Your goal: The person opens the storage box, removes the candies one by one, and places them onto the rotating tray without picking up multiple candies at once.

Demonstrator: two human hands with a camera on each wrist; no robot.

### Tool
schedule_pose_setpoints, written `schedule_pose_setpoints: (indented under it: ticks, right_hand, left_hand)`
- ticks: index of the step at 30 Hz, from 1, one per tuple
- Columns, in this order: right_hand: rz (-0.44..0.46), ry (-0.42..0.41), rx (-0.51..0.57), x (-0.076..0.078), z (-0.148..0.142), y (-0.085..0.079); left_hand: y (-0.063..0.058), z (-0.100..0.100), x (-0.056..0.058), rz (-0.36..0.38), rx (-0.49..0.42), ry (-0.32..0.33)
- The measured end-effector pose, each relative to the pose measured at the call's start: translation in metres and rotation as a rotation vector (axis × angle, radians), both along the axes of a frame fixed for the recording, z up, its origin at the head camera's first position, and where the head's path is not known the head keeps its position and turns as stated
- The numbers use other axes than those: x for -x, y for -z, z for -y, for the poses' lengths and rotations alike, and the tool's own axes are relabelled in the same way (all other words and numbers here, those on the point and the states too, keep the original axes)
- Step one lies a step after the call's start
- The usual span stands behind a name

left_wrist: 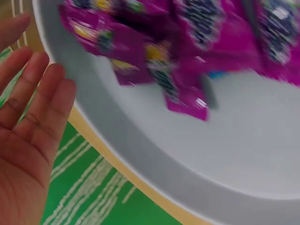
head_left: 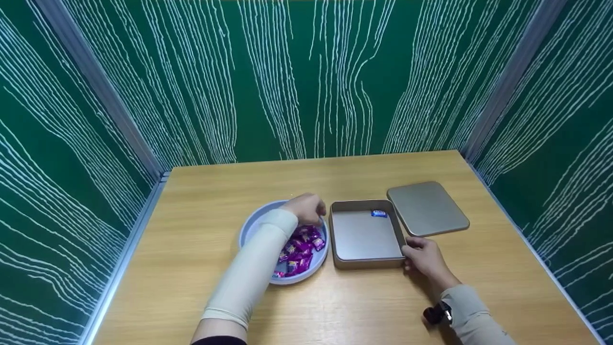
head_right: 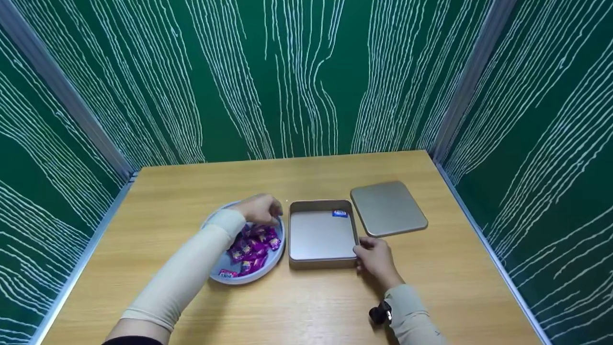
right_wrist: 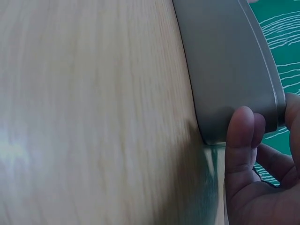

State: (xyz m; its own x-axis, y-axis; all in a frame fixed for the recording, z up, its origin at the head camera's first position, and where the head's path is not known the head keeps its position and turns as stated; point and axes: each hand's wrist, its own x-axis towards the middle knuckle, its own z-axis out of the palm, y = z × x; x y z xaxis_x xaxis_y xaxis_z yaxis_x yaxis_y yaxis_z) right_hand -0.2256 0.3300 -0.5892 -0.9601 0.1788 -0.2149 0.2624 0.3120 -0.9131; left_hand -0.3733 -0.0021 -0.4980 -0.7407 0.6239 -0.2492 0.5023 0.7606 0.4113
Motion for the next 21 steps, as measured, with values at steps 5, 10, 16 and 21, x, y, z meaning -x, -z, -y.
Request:
schedule_pose_setpoints:
  ticks: [5,10,16,21]
  right_hand:
    - [0.006,0.005,0.012,-0.001,-0.001,-0.001]
    - [0.018,0.009,0.012,-0.002,-0.003,-0.002]
    - [0.011,0.016,0.023,-0.003,-0.003,-0.002]
    - [0.012,0.009,0.021,-0.002,0.0,-0.002]
  left_hand:
    - [0.0,-0.026,-0.002,-0.051,-0.041,0.013]
    - [0.004,-0.055,-0.007,-0.096,-0.096,0.025]
    - [0.004,-0.08,-0.014,-0.123,-0.121,0.072]
    - [0.005,-0.09,-0.016,-0.099,-0.107,0.097]
